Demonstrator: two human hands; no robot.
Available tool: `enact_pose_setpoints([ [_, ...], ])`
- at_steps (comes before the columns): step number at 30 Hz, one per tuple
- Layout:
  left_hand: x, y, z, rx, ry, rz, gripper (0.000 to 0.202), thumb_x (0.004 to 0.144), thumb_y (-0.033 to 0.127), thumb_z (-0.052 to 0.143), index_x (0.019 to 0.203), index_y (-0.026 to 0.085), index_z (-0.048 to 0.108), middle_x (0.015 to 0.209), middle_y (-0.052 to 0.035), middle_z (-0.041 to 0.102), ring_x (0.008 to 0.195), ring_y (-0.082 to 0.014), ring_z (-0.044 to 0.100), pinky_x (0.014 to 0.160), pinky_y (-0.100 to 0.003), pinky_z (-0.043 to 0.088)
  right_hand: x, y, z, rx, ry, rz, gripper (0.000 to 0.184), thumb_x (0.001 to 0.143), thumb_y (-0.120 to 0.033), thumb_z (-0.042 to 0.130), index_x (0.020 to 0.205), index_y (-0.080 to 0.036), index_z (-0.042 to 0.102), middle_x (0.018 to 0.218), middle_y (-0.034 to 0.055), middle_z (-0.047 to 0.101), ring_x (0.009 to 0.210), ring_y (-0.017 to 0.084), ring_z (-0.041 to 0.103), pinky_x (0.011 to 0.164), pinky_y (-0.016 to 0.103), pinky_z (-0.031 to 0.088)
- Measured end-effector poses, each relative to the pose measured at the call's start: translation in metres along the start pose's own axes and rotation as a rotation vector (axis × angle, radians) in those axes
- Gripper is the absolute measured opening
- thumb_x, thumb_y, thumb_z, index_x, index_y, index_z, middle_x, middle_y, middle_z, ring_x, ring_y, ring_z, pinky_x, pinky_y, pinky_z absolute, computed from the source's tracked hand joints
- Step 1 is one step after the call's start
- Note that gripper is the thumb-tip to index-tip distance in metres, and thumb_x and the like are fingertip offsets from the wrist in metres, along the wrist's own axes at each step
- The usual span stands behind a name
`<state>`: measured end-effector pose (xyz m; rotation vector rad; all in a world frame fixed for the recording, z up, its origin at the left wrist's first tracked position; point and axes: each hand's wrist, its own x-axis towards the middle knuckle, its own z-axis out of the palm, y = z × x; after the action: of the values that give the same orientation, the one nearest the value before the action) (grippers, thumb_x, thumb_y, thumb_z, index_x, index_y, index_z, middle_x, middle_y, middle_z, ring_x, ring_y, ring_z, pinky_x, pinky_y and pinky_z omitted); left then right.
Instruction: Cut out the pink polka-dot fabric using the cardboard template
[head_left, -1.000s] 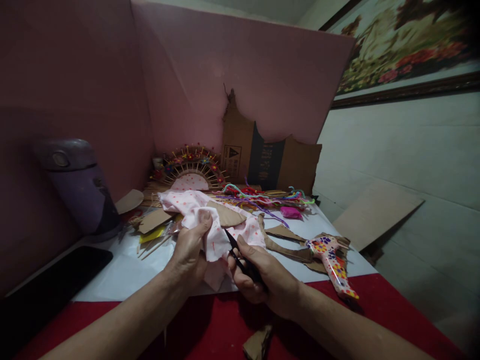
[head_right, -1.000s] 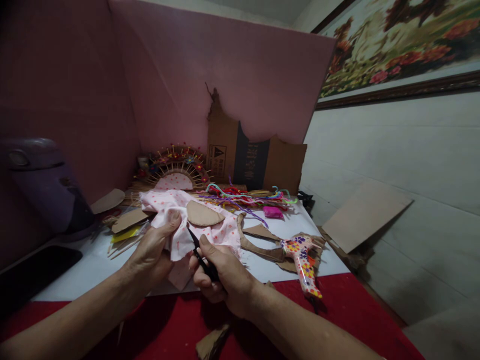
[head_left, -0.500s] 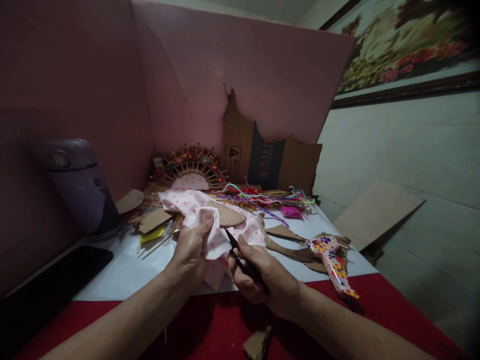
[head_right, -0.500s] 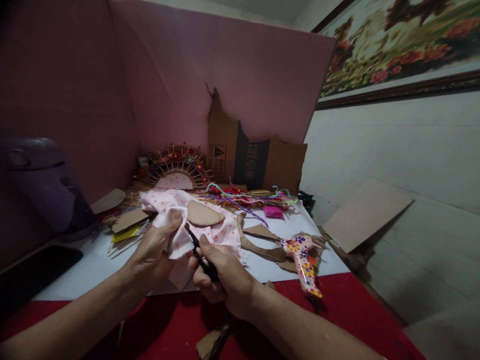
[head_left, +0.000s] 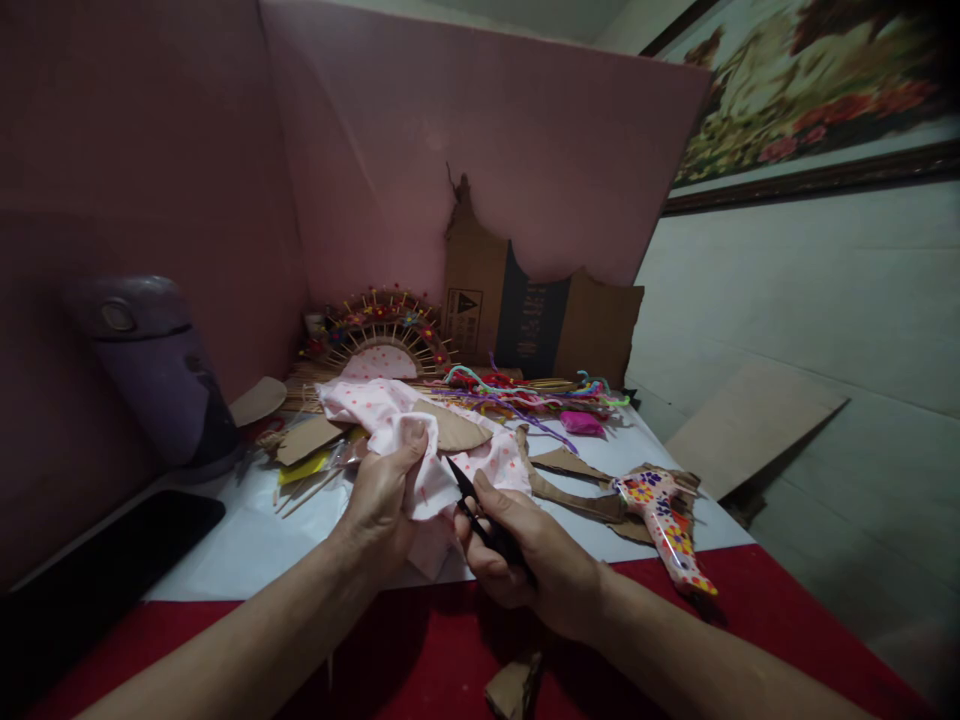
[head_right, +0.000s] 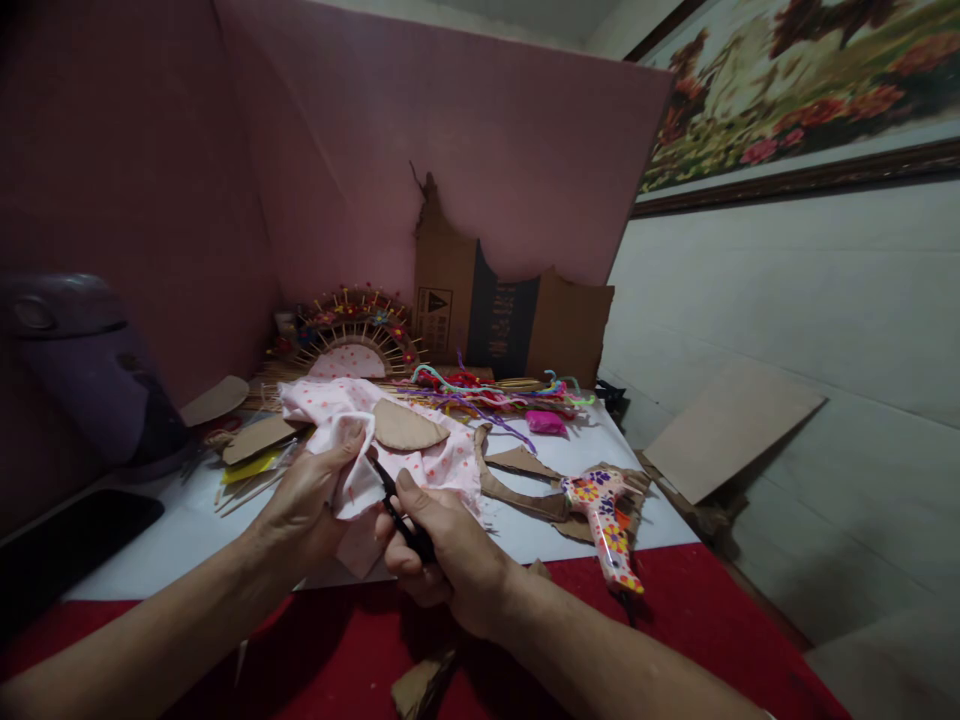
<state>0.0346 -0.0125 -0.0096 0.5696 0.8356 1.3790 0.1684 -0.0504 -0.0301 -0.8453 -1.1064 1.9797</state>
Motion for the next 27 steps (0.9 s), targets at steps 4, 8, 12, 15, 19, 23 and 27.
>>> enact_pose_setpoints([
  [4,0.0,0.0,0.0,0.002,-0.001,0.001,0.016,0.064,0.016,0.071,0.071,0.013,0.057,0.052,0.0004,0.058,0.041,-0.0128,0.053,0.04,-0.024,0.044,0.0001,0.0004,-0.0003,-0.009,-0.005,-0.017,0.046,0.083,-0.06,0.044,0.079,-0.015,0.054,0.042,-0.0093,0.038,0.032,0.003,0.017,0.032,0.016,0.01],
  [8,0.0007,0.0,-0.0009,0.025,-0.009,-0.004,0.014,0.066,0.016,0.069,0.075,0.012,0.058,0.052,0.0003,0.059,0.041,-0.0141,0.053,0.04,-0.026,0.045,-0.0007,0.0009,-0.0003,-0.012,-0.006,-0.018,0.049,0.083,-0.062,0.042,0.079,-0.015,0.054,0.043,-0.0092,0.037,0.033,0.003,0.016,0.032,0.016,0.009],
  [12,0.0004,0.001,-0.0005,0.021,-0.031,-0.008,0.013,0.066,0.015,0.069,0.073,0.012,0.059,0.051,-0.0007,0.06,0.04,-0.0149,0.055,0.039,-0.026,0.045,-0.002,0.0002,0.0003,-0.009,-0.009,-0.017,0.048,0.083,-0.062,0.043,0.078,-0.015,0.054,0.044,-0.0091,0.037,0.032,0.002,0.016,0.032,0.016,0.009],
  [15,-0.0007,0.002,0.0009,0.003,-0.043,-0.008,0.014,0.064,0.014,0.07,0.073,0.012,0.06,0.052,-0.0015,0.062,0.04,-0.0148,0.055,0.039,-0.025,0.045,-0.0021,-0.0003,0.0004,-0.016,-0.003,-0.014,0.046,0.083,-0.06,0.045,0.078,-0.015,0.054,0.044,-0.0091,0.037,0.032,0.002,0.017,0.032,0.016,0.01],
  [19,-0.0019,0.0021,0.0019,-0.001,-0.048,-0.024,0.013,0.064,0.015,0.07,0.074,0.011,0.061,0.053,-0.0024,0.062,0.041,-0.0157,0.056,0.041,-0.026,0.046,-0.0019,-0.0003,-0.0001,-0.017,-0.009,-0.012,0.042,0.085,-0.056,0.045,0.079,-0.016,0.054,0.044,-0.0093,0.037,0.033,0.002,0.015,0.032,0.016,0.009],
  [23,-0.0015,0.0018,0.0014,-0.012,-0.064,-0.014,0.011,0.064,0.014,0.07,0.07,0.011,0.061,0.053,-0.0028,0.063,0.04,-0.0146,0.055,0.039,-0.024,0.045,-0.0022,-0.0001,0.0,-0.02,-0.005,-0.011,0.044,0.085,-0.057,0.043,0.078,-0.016,0.054,0.044,-0.0091,0.038,0.033,0.002,0.016,0.032,0.016,0.009],
  [27,-0.0009,0.002,0.001,-0.018,-0.075,-0.013,0.012,0.064,0.014,0.07,0.071,0.011,0.062,0.055,-0.0034,0.064,0.042,-0.0153,0.057,0.04,-0.025,0.046,-0.0021,0.0,0.0003,-0.027,0.0,-0.02,0.043,0.085,-0.056,0.044,0.078,-0.016,0.054,0.044,-0.0091,0.038,0.033,0.002,0.015,0.032,0.017,0.008],
])
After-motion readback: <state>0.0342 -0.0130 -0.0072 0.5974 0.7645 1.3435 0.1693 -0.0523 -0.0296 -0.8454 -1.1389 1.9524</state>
